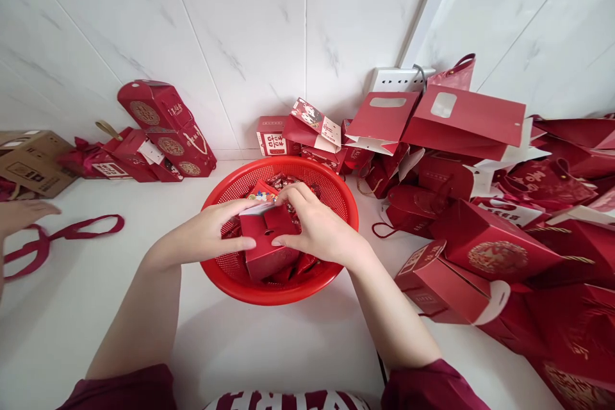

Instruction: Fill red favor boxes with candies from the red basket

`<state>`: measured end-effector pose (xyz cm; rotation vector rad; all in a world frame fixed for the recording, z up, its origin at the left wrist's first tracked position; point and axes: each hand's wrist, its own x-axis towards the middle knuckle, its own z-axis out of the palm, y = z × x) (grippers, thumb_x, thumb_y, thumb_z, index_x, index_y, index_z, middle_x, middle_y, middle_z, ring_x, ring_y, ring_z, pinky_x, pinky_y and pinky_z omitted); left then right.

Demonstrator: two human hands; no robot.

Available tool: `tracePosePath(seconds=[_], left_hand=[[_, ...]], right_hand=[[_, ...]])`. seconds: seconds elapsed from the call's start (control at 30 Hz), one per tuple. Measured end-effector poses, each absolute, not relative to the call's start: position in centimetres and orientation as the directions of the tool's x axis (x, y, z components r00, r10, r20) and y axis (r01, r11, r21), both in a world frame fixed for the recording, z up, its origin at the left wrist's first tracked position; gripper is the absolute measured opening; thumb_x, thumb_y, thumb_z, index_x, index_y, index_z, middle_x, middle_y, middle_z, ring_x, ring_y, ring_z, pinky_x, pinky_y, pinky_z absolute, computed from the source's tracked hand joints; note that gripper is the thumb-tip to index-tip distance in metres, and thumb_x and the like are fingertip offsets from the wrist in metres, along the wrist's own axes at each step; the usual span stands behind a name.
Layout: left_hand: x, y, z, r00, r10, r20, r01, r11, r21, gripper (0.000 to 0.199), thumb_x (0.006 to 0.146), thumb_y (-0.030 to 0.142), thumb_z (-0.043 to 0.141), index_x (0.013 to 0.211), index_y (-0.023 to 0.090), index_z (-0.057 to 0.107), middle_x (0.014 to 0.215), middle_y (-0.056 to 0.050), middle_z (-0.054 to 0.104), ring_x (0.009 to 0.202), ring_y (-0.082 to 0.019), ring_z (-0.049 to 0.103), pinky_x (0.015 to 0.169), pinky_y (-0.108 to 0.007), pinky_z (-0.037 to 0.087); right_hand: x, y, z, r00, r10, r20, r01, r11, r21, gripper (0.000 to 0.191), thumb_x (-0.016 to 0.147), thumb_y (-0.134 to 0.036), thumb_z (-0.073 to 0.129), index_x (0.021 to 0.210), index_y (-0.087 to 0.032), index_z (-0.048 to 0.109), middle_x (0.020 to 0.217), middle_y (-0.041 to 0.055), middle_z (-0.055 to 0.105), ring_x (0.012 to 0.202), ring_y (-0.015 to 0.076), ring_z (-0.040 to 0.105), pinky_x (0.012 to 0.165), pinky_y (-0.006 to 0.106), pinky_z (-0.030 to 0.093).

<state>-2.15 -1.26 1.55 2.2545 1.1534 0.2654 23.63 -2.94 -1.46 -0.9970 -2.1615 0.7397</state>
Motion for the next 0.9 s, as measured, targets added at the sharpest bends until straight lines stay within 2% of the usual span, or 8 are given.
tracePosePath(seconds=[0.1,0.2,0.27,0.37,0.53,0.7,0.8,0.9], left_hand=[[-2.3,-2.0,1.6,0.640,0.752,-0.161,0.709,-0.497,0.500,0.095,0.076,0.070,0.068,0.157,0.035,0.033,0.161,-0.004,0.037,0.146,-0.033,0.040,0.113,-0.043,0.042],[-2.4,-2.4,1.5,0.618,0.761,-0.200,0.752,-0.498,0.431,0.105,0.070,0.077,0.068,0.158,0.033,0.032,0.165,-0.006,0.030,0.148,-0.035,0.036,0.114,-0.046,0.042],[-2.3,-2.5,1.4,0.597,0.774,-0.211,0.776,-0.490,0.398,0.101,0.071,0.079,0.065,0.156,0.034,0.036,0.165,-0.005,0.029,0.149,-0.035,0.033,0.115,-0.046,0.040],[-2.3,-2.4,1.5,0.594,0.775,-0.218,0.783,-0.493,0.381,0.086,0.078,0.079,0.058,0.152,0.038,0.043,0.165,-0.002,0.031,0.151,-0.033,0.030,0.118,-0.047,0.037],[-2.5,-1.8,1.5,0.624,0.745,-0.238,0.763,-0.514,0.392,0.062,0.089,0.073,0.048,0.144,0.045,0.052,0.166,0.003,0.026,0.153,-0.031,0.026,0.119,-0.049,0.033],[-3.0,-1.5,1.3,0.642,0.721,-0.260,0.752,-0.527,0.396,0.053,0.093,0.063,0.050,0.143,0.043,0.054,0.166,0.002,0.026,0.154,-0.030,0.023,0.120,-0.047,0.031],[-3.1,-1.4,1.4,0.651,0.717,-0.250,0.743,-0.532,0.407,0.052,0.094,0.059,0.052,0.143,0.042,0.054,0.167,0.002,0.025,0.153,-0.032,0.025,0.119,-0.047,0.032],[-3.3,-1.1,1.6,0.682,0.687,-0.251,0.715,-0.554,0.426,0.050,0.094,0.055,0.055,0.142,0.043,0.054,0.167,0.003,0.023,0.153,-0.032,0.025,0.120,-0.046,0.032]], right_hand=[[23.6,-2.9,-1.5,-0.536,0.776,0.333,0.442,0.594,-0.672,0.070,0.083,-0.038,0.077,0.144,-0.031,0.041,0.158,0.0074,0.034,0.145,0.0266,0.037,0.113,0.046,0.042],[23.6,-2.8,-1.4,-0.629,0.727,0.276,0.425,0.619,-0.660,0.050,0.091,-0.038,0.069,0.137,-0.029,0.053,0.147,0.0058,0.052,0.138,0.0238,0.047,0.112,0.044,0.043],[23.6,-2.8,-1.3,-0.660,0.710,0.245,0.426,0.622,-0.657,0.033,0.094,-0.037,0.065,0.125,-0.026,0.063,0.134,0.0056,0.063,0.128,0.0227,0.055,0.109,0.042,0.046],[23.7,-2.8,-1.3,-0.650,0.729,0.214,0.470,0.607,-0.641,0.027,0.097,-0.038,0.060,0.119,-0.025,0.068,0.135,0.0073,0.062,0.125,0.0236,0.058,0.107,0.043,0.047],[23.6,-2.7,-1.6,-0.659,0.737,0.153,0.511,0.587,-0.628,0.034,0.100,-0.041,0.052,0.126,-0.025,0.069,0.146,0.0093,0.055,0.133,0.0245,0.052,0.113,0.044,0.042],[23.5,-2.7,-1.9,-0.678,0.724,0.129,0.513,0.591,-0.622,0.038,0.102,-0.045,0.048,0.124,-0.025,0.070,0.149,0.0093,0.051,0.139,0.0255,0.047,0.116,0.046,0.039],[23.6,-2.4,-2.1,-0.664,0.734,0.141,0.494,0.573,-0.654,0.037,0.098,-0.047,0.054,0.126,-0.025,0.065,0.157,0.0088,0.041,0.146,0.0263,0.037,0.118,0.046,0.037],[23.7,-2.0,-2.6,-0.667,0.735,0.123,0.480,0.550,-0.684,0.064,0.086,-0.050,0.069,0.141,-0.024,0.048,0.163,0.0104,0.030,0.152,0.0287,0.026,0.119,0.048,0.035]])
